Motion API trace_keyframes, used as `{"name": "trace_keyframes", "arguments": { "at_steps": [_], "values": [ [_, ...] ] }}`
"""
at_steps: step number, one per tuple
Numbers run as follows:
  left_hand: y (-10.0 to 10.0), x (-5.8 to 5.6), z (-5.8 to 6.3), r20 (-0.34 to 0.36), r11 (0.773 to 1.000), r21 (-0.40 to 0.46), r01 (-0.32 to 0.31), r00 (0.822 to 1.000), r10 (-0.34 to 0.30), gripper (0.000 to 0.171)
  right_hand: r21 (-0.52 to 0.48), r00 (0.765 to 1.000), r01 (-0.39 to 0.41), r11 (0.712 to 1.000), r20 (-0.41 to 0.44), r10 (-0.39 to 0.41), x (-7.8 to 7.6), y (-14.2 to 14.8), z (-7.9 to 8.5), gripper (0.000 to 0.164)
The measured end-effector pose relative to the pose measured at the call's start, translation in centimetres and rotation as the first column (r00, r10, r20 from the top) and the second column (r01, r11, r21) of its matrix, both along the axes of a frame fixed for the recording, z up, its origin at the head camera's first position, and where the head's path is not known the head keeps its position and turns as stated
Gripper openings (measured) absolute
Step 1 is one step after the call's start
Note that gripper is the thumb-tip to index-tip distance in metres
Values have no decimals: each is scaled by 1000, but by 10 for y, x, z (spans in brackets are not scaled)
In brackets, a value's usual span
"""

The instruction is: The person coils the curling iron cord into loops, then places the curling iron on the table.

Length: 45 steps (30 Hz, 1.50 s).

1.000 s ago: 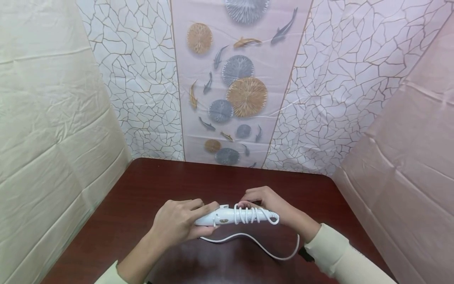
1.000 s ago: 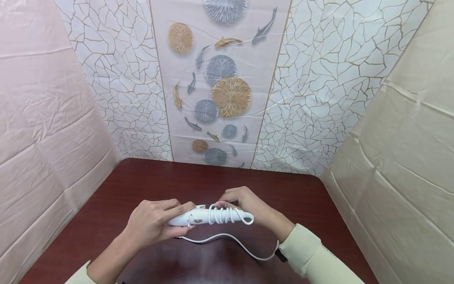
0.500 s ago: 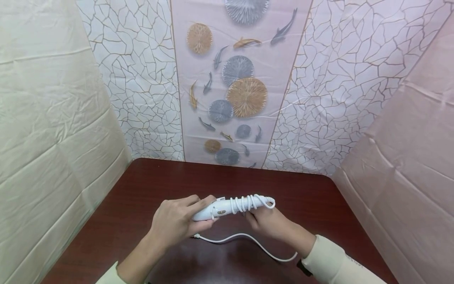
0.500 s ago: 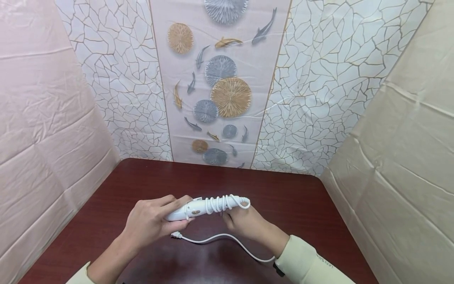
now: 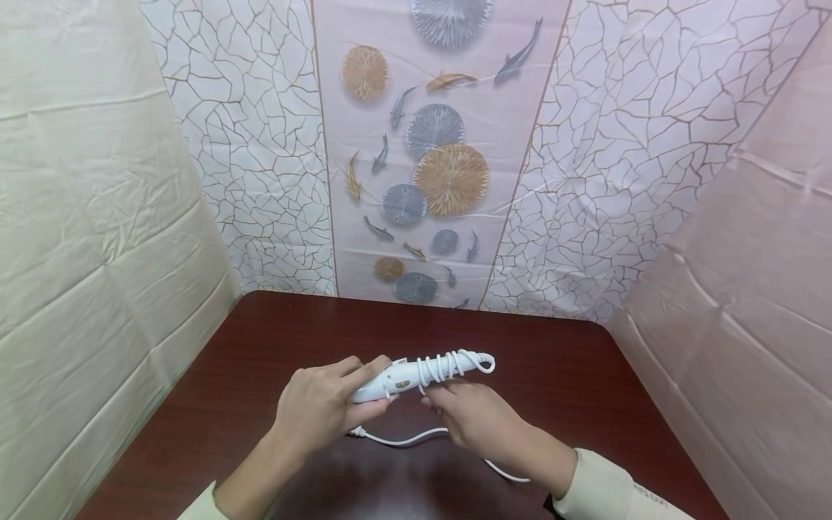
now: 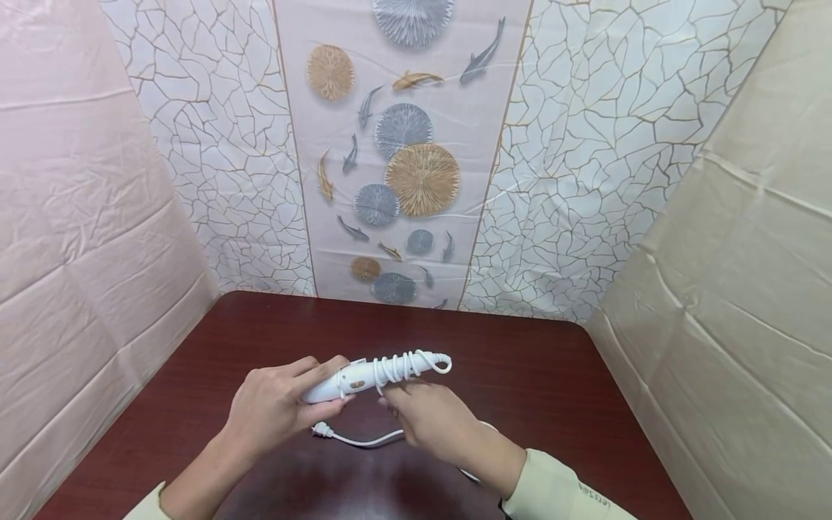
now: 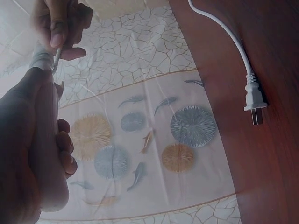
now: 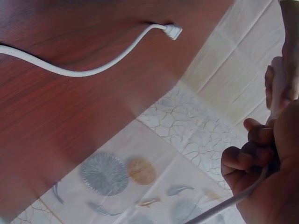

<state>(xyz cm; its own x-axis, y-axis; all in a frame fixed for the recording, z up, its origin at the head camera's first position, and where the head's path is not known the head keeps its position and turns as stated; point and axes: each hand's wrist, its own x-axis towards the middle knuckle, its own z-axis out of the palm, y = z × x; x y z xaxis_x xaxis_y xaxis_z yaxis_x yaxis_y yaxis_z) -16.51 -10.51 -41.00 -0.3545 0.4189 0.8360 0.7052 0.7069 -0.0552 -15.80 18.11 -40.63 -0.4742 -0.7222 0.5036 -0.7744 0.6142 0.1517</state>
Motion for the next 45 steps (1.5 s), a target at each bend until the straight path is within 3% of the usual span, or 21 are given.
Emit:
{"name": "trace_keyframes", "arguments": {
  "at_steps": [12,22,30,40,45],
  "values": [
    [0,1,-3,31,998,-33,-58,998,59,49,69,998,-28,997,-60,32,10,-5,4,23],
    [0,1,-5,43,996,-46,-77,996,79,50,46,990,-68,997,-117,73,12,-6,8,11],
    [0,0,-4,52,994,-59,-90,994,93,51,50,987,-92,995,-127,98,12,-8,10,13],
    [1,2,-7,184,998,-2,-70,981,69,50,107,987,-88,990,-122,101,8,-8,5,25],
    [2,3,-8,187,996,-19,-85,979,87,51,105,984,-100,989,-139,114,7,-9,4,25]
  ]
}}
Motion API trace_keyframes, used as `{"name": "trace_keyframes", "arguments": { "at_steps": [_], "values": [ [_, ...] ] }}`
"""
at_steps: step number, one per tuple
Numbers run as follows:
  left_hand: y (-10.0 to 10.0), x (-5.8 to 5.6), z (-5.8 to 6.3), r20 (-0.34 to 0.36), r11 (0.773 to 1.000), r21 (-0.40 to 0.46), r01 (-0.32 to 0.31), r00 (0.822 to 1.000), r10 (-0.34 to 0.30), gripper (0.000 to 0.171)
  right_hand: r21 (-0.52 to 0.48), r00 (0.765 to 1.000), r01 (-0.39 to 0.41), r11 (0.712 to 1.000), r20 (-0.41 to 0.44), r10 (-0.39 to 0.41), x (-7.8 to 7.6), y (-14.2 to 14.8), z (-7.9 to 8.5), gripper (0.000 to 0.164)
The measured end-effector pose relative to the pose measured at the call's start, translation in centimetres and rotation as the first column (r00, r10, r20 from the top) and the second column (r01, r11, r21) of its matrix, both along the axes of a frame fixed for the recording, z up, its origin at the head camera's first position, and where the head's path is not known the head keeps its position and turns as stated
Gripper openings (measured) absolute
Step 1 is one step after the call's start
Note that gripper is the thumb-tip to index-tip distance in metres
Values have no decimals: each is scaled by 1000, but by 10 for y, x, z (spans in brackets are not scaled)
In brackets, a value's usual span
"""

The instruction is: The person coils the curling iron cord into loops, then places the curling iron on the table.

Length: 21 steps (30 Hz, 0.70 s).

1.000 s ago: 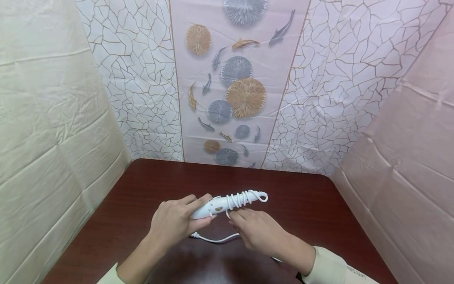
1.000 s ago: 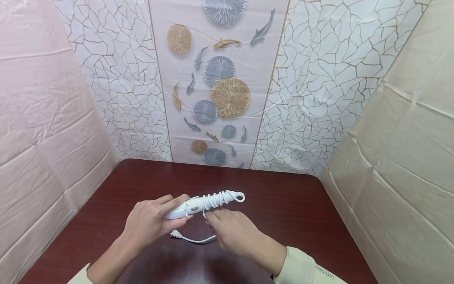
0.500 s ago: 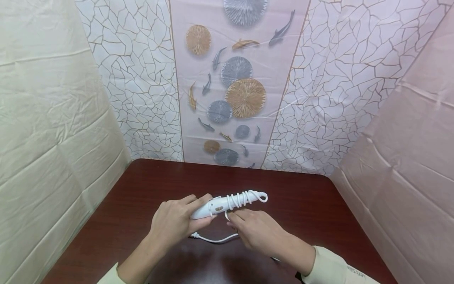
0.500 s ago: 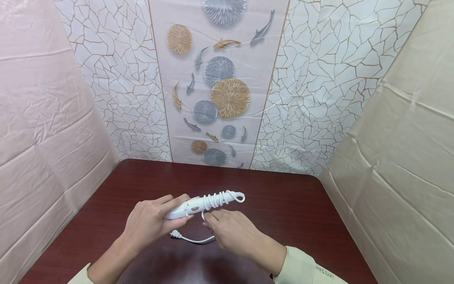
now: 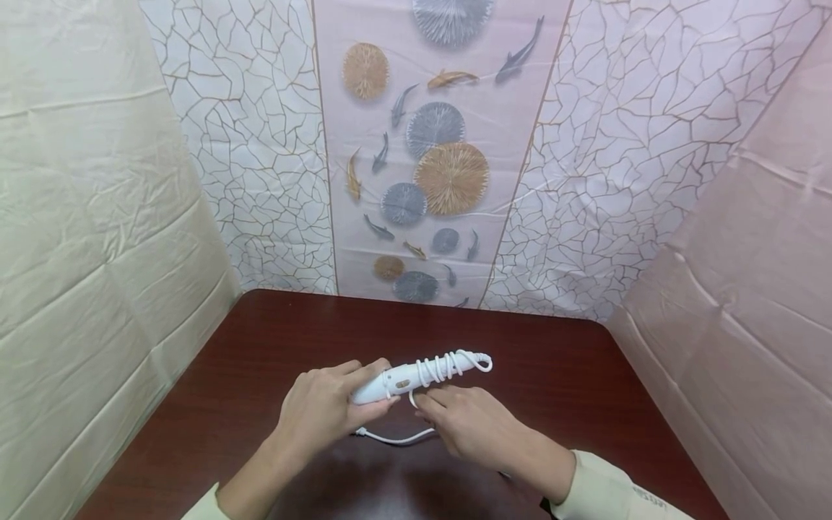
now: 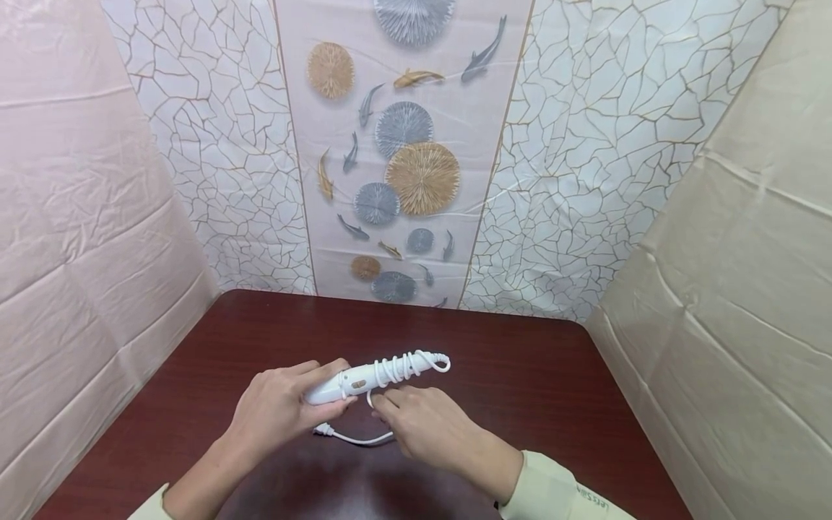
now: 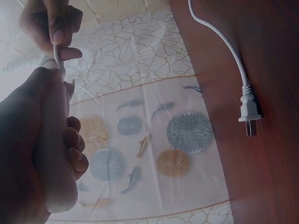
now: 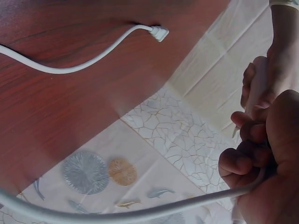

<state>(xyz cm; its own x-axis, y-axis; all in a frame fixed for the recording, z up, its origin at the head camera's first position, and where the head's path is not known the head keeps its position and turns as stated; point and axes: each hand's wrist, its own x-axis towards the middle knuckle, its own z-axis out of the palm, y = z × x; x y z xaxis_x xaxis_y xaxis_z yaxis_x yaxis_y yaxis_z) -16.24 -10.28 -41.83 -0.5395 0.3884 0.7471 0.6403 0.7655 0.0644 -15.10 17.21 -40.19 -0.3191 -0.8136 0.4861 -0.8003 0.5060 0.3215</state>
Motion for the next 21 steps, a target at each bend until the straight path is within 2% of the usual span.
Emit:
{"name": "trace_keyframes", "arguments": {
  "at_steps": [7,12,21],
  "values": [
    [1,0,3,-11,999,-32,-18,1000,18,49,-20,999,-21,1000,-44,20,2,-2,10,18],
    [1,2,3,8,998,-51,-33,999,33,48,-14,998,-18,1000,-64,17,5,-3,17,18],
    [1,3,2,50,998,-57,-41,998,44,48,-7,992,-32,999,-123,31,9,-6,30,28]
  ]
}}
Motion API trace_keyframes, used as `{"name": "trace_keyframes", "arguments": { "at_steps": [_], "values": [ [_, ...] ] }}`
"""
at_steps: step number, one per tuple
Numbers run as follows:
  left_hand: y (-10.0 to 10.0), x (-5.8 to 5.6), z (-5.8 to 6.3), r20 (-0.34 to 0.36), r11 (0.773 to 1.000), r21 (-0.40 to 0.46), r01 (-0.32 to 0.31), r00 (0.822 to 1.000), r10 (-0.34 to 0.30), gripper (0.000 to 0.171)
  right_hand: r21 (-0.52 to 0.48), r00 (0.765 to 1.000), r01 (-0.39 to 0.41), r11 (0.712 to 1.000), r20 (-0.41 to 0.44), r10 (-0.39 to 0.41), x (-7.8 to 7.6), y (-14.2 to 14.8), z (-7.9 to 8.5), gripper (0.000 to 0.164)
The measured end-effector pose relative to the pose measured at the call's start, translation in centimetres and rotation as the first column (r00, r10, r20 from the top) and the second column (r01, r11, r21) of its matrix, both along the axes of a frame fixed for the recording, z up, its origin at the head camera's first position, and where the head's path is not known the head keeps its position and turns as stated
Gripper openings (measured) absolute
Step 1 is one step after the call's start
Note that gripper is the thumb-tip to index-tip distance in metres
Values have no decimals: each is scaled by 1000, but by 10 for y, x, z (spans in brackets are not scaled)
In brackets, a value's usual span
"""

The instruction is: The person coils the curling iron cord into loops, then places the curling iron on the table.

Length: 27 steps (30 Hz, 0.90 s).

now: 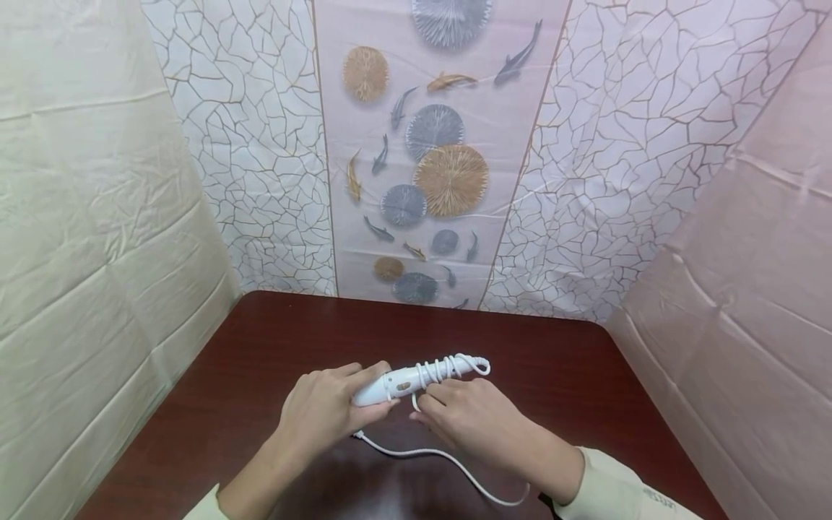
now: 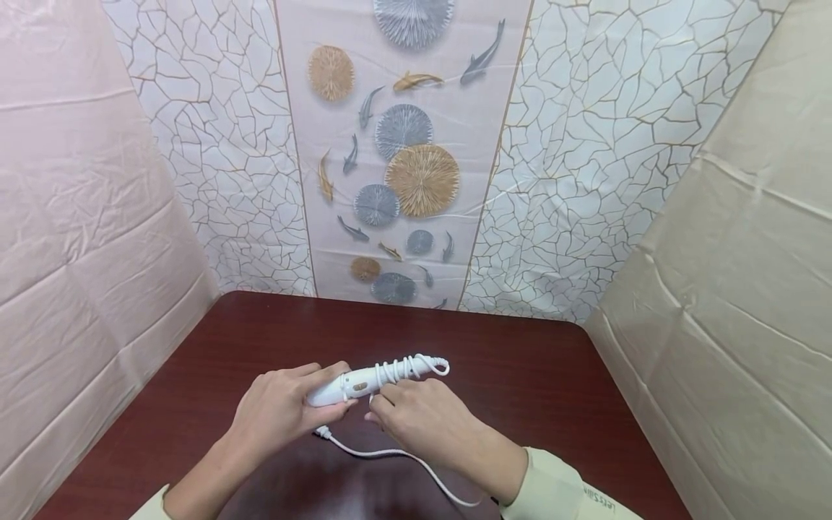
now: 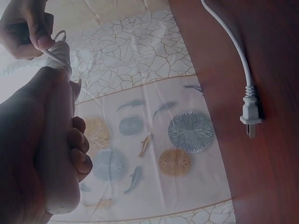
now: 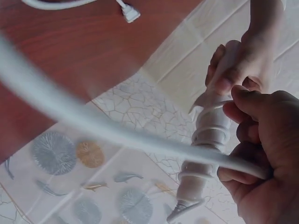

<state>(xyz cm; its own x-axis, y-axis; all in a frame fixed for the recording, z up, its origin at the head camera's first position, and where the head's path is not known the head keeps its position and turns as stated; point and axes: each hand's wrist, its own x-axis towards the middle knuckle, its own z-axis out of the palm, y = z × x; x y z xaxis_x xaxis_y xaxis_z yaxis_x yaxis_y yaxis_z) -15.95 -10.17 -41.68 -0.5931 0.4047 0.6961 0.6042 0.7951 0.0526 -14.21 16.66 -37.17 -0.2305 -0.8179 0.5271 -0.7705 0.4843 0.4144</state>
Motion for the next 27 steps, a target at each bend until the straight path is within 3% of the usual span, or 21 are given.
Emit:
{"name": "trace_keyframes", "arguments": {
  "at_steps": [10,22,27],
  "values": [
    [-1,0,0,12,1000,-6,-6,1000,6,47,-33,998,-36,999,44,37,1,2,12,23],
    [0,1,0,20,1000,-12,-11,1000,11,47,130,980,-24,991,201,-2,3,10,29,13],
    [-1,1,0,20,1000,-15,-10,1000,10,46,125,962,-19,992,274,-16,4,11,34,10]
  ]
}}
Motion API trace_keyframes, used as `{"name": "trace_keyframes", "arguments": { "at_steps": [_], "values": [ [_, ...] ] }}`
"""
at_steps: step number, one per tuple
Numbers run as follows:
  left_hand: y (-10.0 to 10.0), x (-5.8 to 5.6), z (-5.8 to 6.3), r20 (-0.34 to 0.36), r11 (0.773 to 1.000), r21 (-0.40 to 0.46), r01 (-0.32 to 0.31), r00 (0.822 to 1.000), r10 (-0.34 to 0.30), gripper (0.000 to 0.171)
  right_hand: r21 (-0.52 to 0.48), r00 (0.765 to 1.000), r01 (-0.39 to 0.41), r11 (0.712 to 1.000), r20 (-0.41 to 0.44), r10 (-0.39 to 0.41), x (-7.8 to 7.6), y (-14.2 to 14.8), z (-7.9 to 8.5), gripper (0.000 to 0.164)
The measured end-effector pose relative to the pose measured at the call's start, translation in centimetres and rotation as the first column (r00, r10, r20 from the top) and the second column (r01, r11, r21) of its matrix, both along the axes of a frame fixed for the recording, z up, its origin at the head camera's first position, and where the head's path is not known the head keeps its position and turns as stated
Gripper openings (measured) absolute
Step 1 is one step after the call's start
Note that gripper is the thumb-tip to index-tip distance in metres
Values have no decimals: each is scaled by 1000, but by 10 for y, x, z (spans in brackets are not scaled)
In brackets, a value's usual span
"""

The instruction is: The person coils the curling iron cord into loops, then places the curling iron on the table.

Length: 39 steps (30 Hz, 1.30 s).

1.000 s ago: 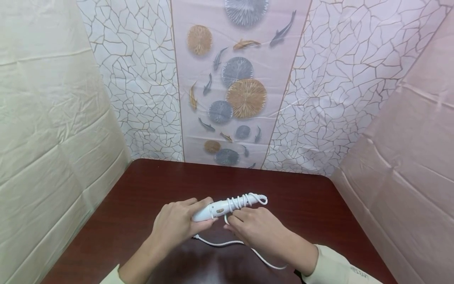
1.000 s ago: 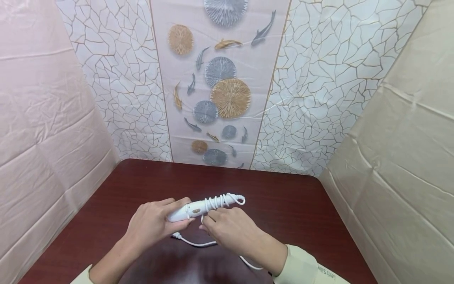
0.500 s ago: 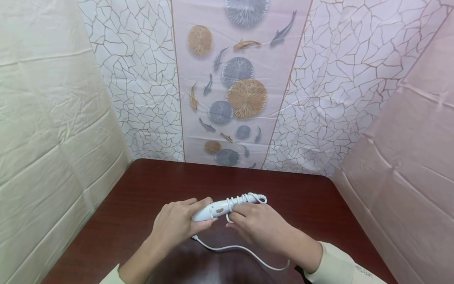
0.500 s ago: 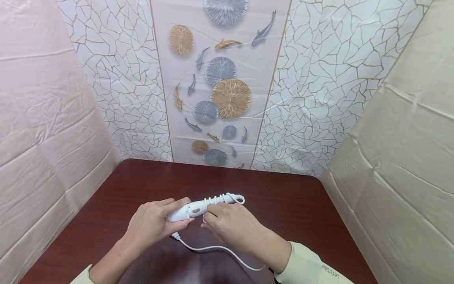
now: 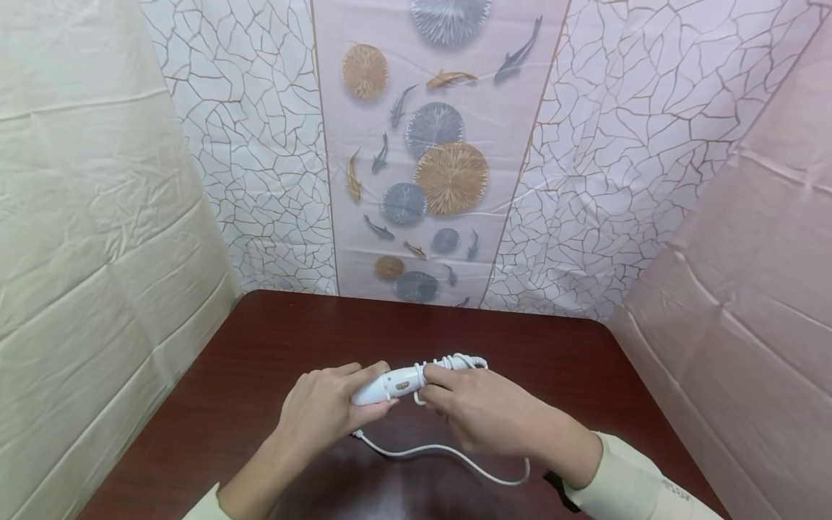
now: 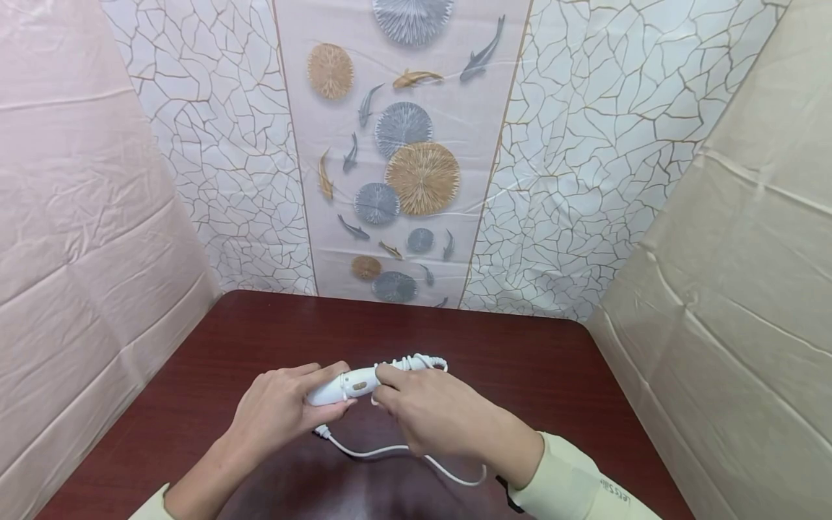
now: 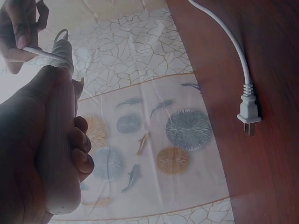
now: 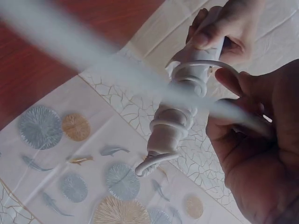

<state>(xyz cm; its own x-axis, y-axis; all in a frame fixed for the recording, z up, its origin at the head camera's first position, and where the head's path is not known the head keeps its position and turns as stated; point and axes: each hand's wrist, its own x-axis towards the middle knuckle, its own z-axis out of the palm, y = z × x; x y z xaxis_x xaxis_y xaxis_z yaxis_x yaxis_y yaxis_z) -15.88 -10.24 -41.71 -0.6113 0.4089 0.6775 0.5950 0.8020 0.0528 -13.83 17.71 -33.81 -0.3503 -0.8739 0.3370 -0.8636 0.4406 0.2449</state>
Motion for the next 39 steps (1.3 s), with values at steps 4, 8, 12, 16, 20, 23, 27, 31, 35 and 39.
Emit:
{"name": "trace_keyframes", "arguments": {
  "at_steps": [4,8,12,16,20,23,27,31,35,39],
  "values": [
    [-1,-1,0,5,1000,-12,-2,1000,2,46,-20,1000,23,1000,13,-23,0,-1,1,9],
    [-1,-2,0,7,1000,-20,3,1000,-3,45,-33,1000,25,999,2,-25,-1,0,3,10],
    [-2,-2,1,12,1000,-21,5,1000,-5,45,-60,999,0,998,-38,-3,-5,1,5,13],
    [-2,-2,1,18,1000,-21,5,1000,-5,43,-108,995,-50,993,-86,41,-9,2,8,13],
    [-3,-2,0,20,1000,-22,7,1000,-7,42,-147,986,-113,983,-140,92,-15,3,11,15],
    [-4,-1,0,18,1000,-29,5,1000,-4,42,-167,981,-137,976,-163,109,-19,4,13,20],
    [-3,-1,0,21,999,-32,9,1000,-8,42,-208,978,-158,965,-170,123,-25,6,15,24],
    [-3,0,0,10,999,-34,14,1000,-14,42,-264,970,-190,946,-197,140,-30,8,17,28],
    [-3,0,-1,-25,999,-34,24,999,-25,43,-300,962,-197,933,-244,125,-35,11,18,30],
    [-4,0,-2,-55,999,-30,39,998,-41,43,-302,956,-195,933,-272,112,-38,13,19,30]
  ]
}}
